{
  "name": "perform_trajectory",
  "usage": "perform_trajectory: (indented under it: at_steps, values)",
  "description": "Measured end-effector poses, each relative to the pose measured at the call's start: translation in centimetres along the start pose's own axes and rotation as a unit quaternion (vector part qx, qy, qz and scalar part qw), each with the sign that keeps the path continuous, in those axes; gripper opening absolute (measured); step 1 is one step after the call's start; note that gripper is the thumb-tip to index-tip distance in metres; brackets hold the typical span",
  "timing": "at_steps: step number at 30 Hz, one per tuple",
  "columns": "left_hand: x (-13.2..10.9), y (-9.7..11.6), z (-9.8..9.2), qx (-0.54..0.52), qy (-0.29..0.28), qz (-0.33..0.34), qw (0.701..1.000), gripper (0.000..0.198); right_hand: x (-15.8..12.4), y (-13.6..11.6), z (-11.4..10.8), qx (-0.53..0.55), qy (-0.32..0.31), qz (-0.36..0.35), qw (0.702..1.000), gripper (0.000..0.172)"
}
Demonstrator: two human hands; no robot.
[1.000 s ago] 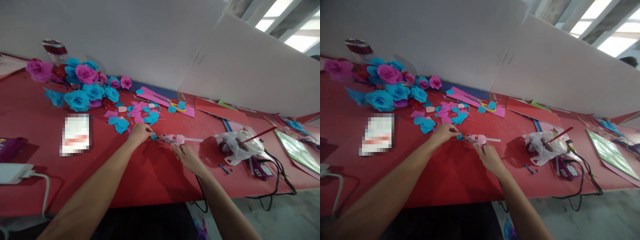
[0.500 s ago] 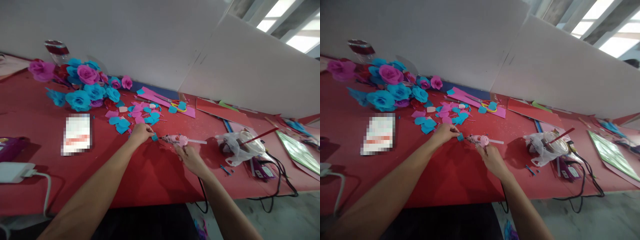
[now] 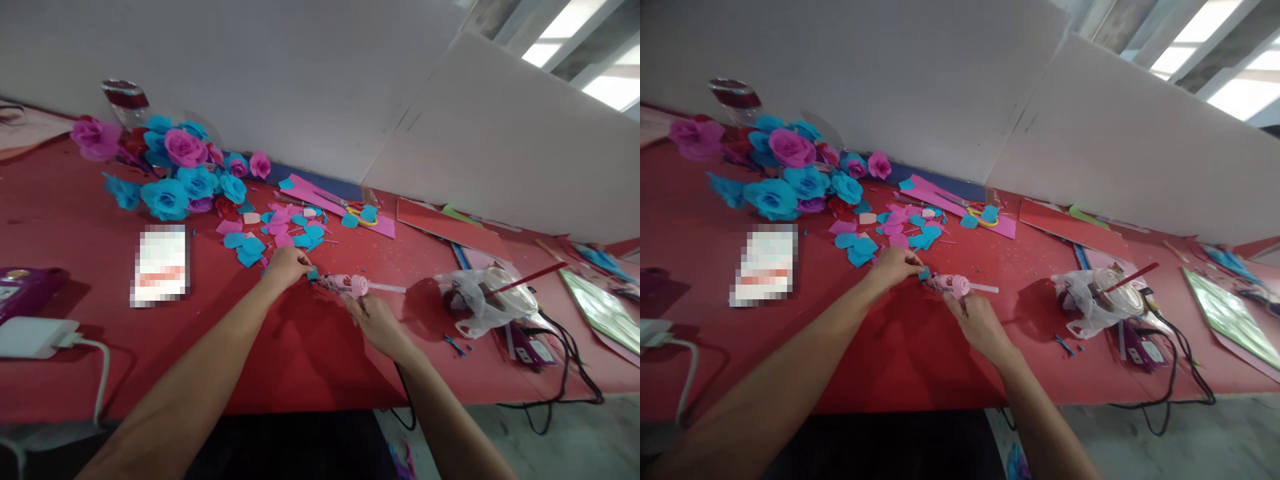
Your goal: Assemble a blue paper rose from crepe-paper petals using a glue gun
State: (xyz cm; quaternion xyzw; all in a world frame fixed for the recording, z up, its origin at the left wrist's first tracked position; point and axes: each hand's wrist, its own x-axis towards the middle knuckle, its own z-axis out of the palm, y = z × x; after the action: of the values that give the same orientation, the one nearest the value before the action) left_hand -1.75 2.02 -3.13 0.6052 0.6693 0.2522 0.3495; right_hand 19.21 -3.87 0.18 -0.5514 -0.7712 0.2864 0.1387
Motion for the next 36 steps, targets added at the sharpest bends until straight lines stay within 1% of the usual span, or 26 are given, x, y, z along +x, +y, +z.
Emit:
perform_trajectory:
  at_steps: [7,11,15,22,27,32,36]
  values:
    - [0.1,0.0,0.0,0.013,-0.003,0.005,1.000,0.007,-0.3,0.0,-0.2,-0.012,-0.003,-0.010,1.000,0.043]
    - [0.0,0.1,-0.1,0.016,-0.002,0.001,1.000,0.007,-0.7,0.4,-0.5,-0.008,0.003,-0.002,1.000,0.045]
    - [-0.2,0.4,-0.2,0.011,-0.002,-0.007,1.000,0.007,-0.5,0.5,-0.5,-0.010,0.014,0.010,1.000,0.046]
    - [-0.1,0.3,-0.2,0.002,-0.005,-0.001,1.000,0.004,-0.2,0.2,-0.6,-0.017,0.012,0.012,1.000,0.040]
    - [0.0,0.2,-0.1,-0.005,-0.007,-0.004,1.000,0.003,-0.1,0.4,-0.7,-0.016,0.020,0.003,1.000,0.038]
    - [0.0,0.1,-0.1,-0.001,-0.004,0.000,1.000,0.004,-0.2,0.5,-0.6,-0.020,0.022,-0.004,1.000,0.041]
    - [-0.1,0.0,-0.1,-0.019,0.005,-0.001,1.000,0.003,-0.7,0.5,-1.4,-0.035,0.027,-0.008,0.999,0.042]
